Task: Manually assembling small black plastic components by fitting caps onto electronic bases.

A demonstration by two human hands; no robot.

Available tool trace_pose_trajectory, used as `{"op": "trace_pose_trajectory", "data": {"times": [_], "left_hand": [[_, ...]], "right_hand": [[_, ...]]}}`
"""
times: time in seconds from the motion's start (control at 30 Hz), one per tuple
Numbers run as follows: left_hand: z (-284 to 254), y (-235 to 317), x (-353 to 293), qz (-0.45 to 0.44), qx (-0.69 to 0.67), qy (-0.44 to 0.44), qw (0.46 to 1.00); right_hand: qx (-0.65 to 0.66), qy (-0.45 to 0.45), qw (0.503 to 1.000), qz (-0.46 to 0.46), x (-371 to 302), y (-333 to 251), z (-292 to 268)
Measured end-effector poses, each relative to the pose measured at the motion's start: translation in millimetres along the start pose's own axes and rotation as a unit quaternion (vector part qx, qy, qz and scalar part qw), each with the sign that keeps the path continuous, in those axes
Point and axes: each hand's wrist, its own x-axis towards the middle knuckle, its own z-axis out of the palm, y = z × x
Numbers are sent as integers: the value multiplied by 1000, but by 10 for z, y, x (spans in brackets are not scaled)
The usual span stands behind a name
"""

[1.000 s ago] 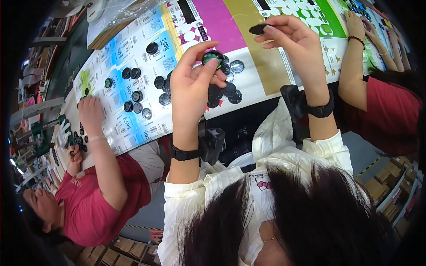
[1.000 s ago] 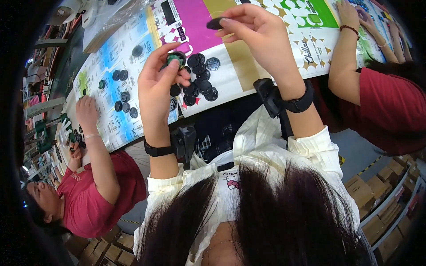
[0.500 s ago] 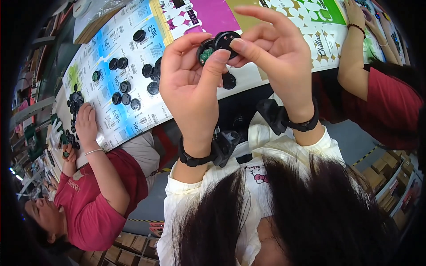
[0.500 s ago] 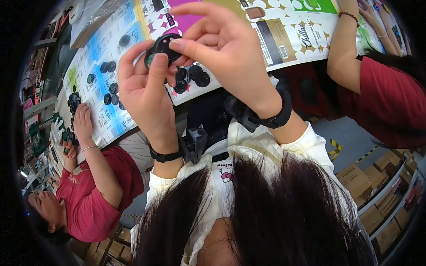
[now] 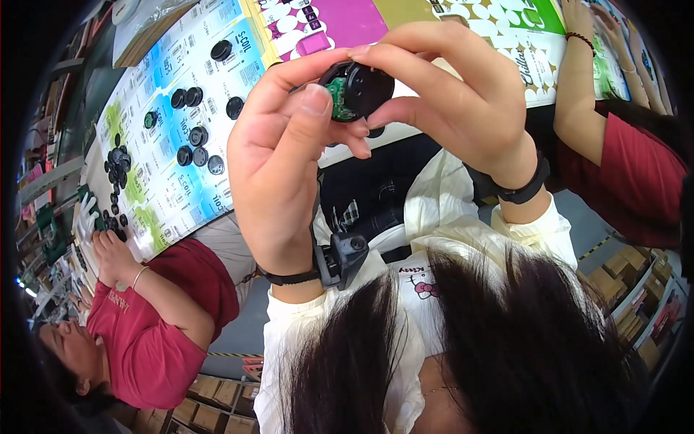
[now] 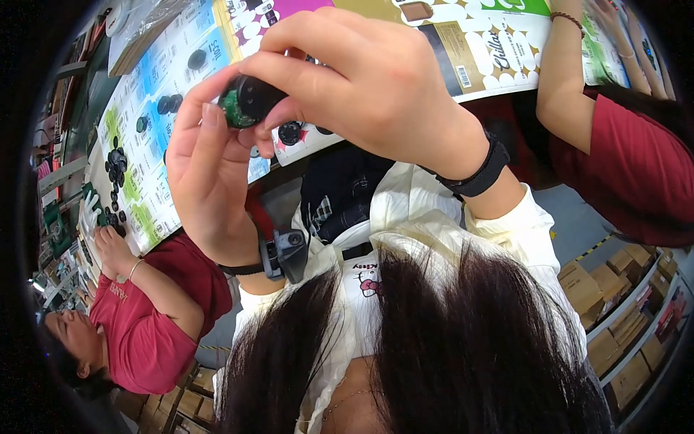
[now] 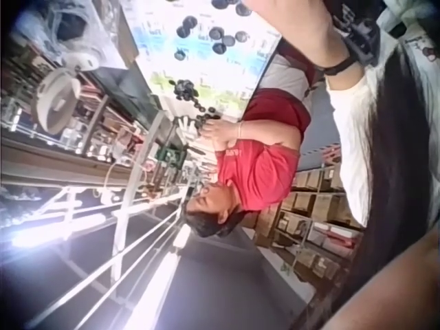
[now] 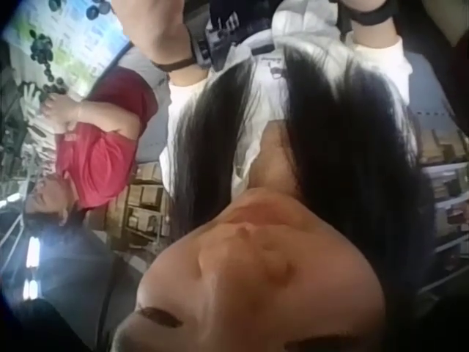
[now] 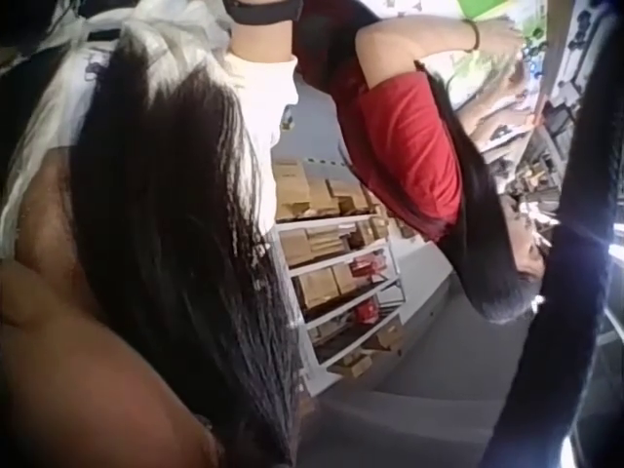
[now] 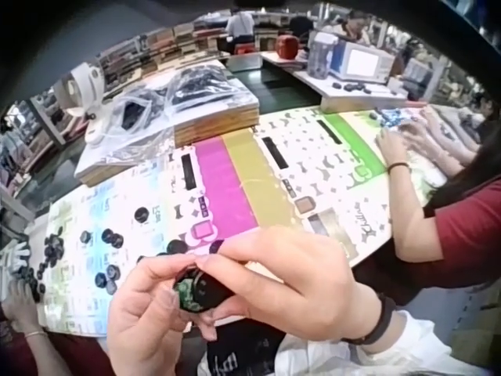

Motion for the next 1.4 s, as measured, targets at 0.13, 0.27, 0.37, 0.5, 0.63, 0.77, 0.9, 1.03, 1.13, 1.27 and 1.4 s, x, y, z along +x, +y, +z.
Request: {"op": "trace_pose_trajectory", "data": {"times": [0.13,0.27,0.37,0.5,0.63,0.77,0.9,1.03,1.13,1.27,1.4], "left_hand": [[-50,-35,-7,17,-34,-28,999],[-64,-53,-35,5,21,-10,1000],[-33,-68,-14,3,24,-23,999],[-33,-77,-9,-11,20,-34,999],[-26,-56,-11,-18,17,-33,999],[-23,-61,-12,-18,13,-33,999],[-19,-83,-17,-18,1,-37,999],[32,-83,-27,-16,-16,-25,999],[55,-88,-23,-13,-27,-18,999],[57,-123,-31,-5,-44,-18,999],[71,-125,-29,6,-51,-24,998]], "right_hand": [[11,3,1000,-16,16,-6,-63],[31,3,999,-16,38,-77,-48],[38,-2,999,-10,37,-84,-42],[39,-7,999,-5,25,-80,-44],[33,-9,999,-7,42,-87,-49],[35,2,999,-7,-2,-75,-25],[37,22,999,-7,-68,-38,-16],[39,42,998,-16,-75,-31,-20],[42,55,998,-2,-81,-53,-24],[42,62,997,8,-96,-71,-18],[34,62,997,4,-93,-74,-46]]}}
